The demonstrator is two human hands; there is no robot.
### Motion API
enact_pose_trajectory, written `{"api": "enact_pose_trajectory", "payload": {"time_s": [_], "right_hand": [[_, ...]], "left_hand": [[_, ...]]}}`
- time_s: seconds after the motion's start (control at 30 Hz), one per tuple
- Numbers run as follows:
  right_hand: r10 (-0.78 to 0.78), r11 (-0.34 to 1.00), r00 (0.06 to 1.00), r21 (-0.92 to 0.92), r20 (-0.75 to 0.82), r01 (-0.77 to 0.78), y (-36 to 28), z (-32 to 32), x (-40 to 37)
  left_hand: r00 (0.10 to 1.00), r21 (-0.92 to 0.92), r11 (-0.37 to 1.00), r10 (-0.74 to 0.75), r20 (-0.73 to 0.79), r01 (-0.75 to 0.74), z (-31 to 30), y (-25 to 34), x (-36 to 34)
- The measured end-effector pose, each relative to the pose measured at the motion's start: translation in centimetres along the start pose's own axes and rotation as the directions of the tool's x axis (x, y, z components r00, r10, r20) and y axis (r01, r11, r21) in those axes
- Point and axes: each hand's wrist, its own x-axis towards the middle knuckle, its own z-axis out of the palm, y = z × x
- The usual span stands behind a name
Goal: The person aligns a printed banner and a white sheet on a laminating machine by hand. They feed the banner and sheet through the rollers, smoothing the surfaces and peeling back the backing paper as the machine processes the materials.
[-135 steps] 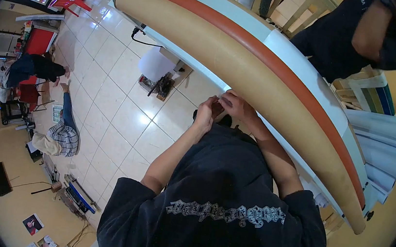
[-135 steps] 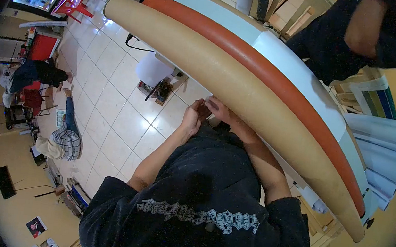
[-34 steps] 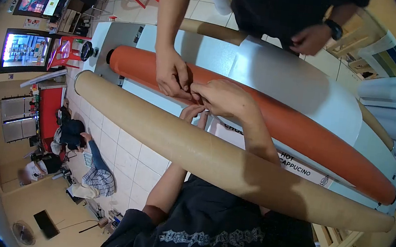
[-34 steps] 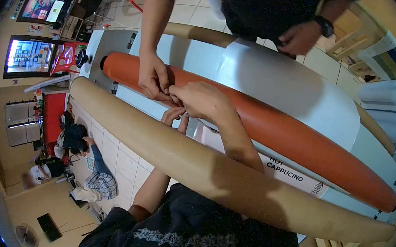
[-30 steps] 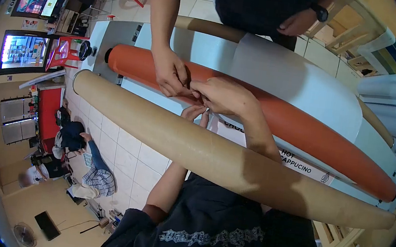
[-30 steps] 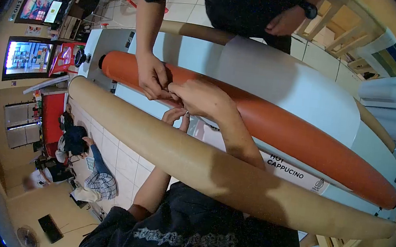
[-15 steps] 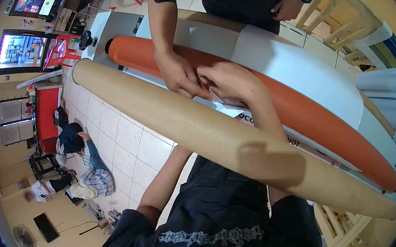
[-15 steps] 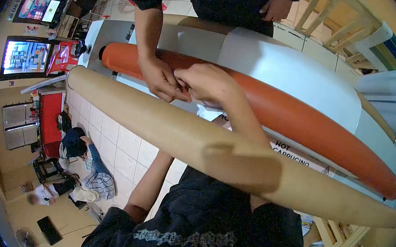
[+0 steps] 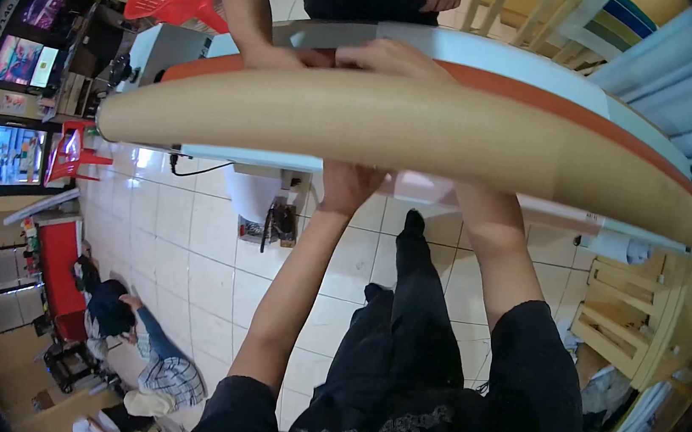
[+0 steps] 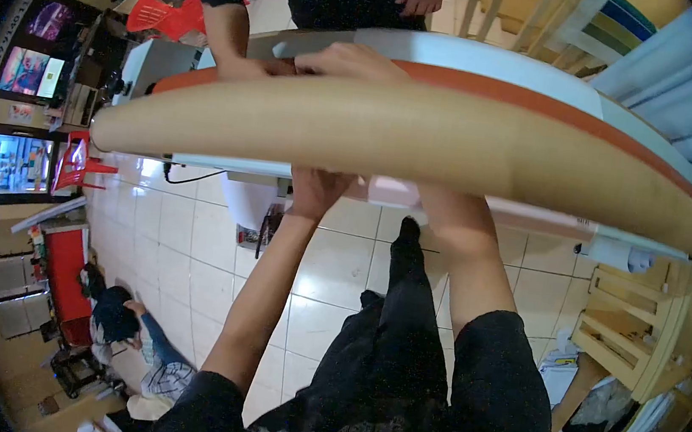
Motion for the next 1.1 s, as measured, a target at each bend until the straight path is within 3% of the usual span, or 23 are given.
{"api": "enact_pose_trajectory", "payload": {"time_s": [0.07, 0.1, 0.17, 0.2, 0.3, 0.33, 0.4, 0.5, 0.63, 0.73, 0.93, 1.1], "right_hand": [[-0.002, 0.991, 0.999, -0.135, -0.038, -0.003, 1.3, 1.5, 0.4], [-0.002, 0.985, 0.998, -0.171, -0.057, -0.008, 1.1, 1.8, 0.3], [-0.001, 0.976, 0.996, -0.217, -0.094, -0.019, 1.2, 2.3, 0.1], [0.003, 0.973, 0.993, -0.227, -0.119, -0.030, 1.0, 2.5, -0.4], [0.018, 0.957, 0.984, -0.280, -0.180, -0.068, 0.6, 1.7, -3.2], [0.025, 0.952, 0.982, -0.295, -0.188, -0.081, 0.9, 1.6, -4.0], [0.049, 0.935, 0.976, -0.335, -0.213, -0.120, 0.9, 1.2, -5.4], [0.053, 0.911, 0.966, -0.385, -0.253, -0.151, 0.3, 1.4, -5.9], [0.040, 0.890, 0.955, -0.424, -0.294, -0.167, -0.2, 2.1, -5.9], [0.022, 0.879, 0.945, -0.444, -0.327, -0.174, -0.8, 2.8, -6.1], [-0.059, 0.842, 0.926, -0.516, -0.372, -0.154, -2.9, 4.3, -11.3], [-0.099, 0.675, 0.925, -0.707, -0.368, -0.209, -2.6, 3.0, -18.6]], "left_hand": [[0.980, -0.090, 0.990, -0.119, -0.159, 0.105, 1.0, -0.6, 0.0], [0.979, -0.101, 0.990, -0.112, -0.168, 0.095, 1.5, -1.4, 0.1], [0.929, -0.312, 0.948, -0.173, -0.328, 0.066, 2.5, -2.5, 0.1], [0.931, -0.323, 0.944, -0.172, -0.323, 0.063, 1.8, -1.9, 0.2], [0.962, -0.046, 0.997, 0.042, -0.271, -0.056, 0.9, -1.5, 0.6], [0.976, -0.005, 1.000, 0.028, -0.214, -0.030, 1.0, -1.9, 0.3], [0.951, -0.097, 0.983, 0.123, -0.282, -0.156, 0.9, -2.4, 0.4], [0.967, -0.160, 0.974, 0.119, -0.227, -0.158, 0.5, -2.8, 0.2], [0.959, -0.106, 0.964, 0.222, -0.175, -0.243, -0.3, -3.2, 0.3], [0.962, -0.009, 0.967, 0.252, -0.101, -0.255, -1.2, -3.4, 0.1], [0.976, -0.062, 0.975, 0.210, -0.048, -0.213, -1.7, -3.4, -0.3], [0.965, -0.079, 0.962, 0.259, -0.045, -0.261, -1.6, -4.1, -0.4]]}}
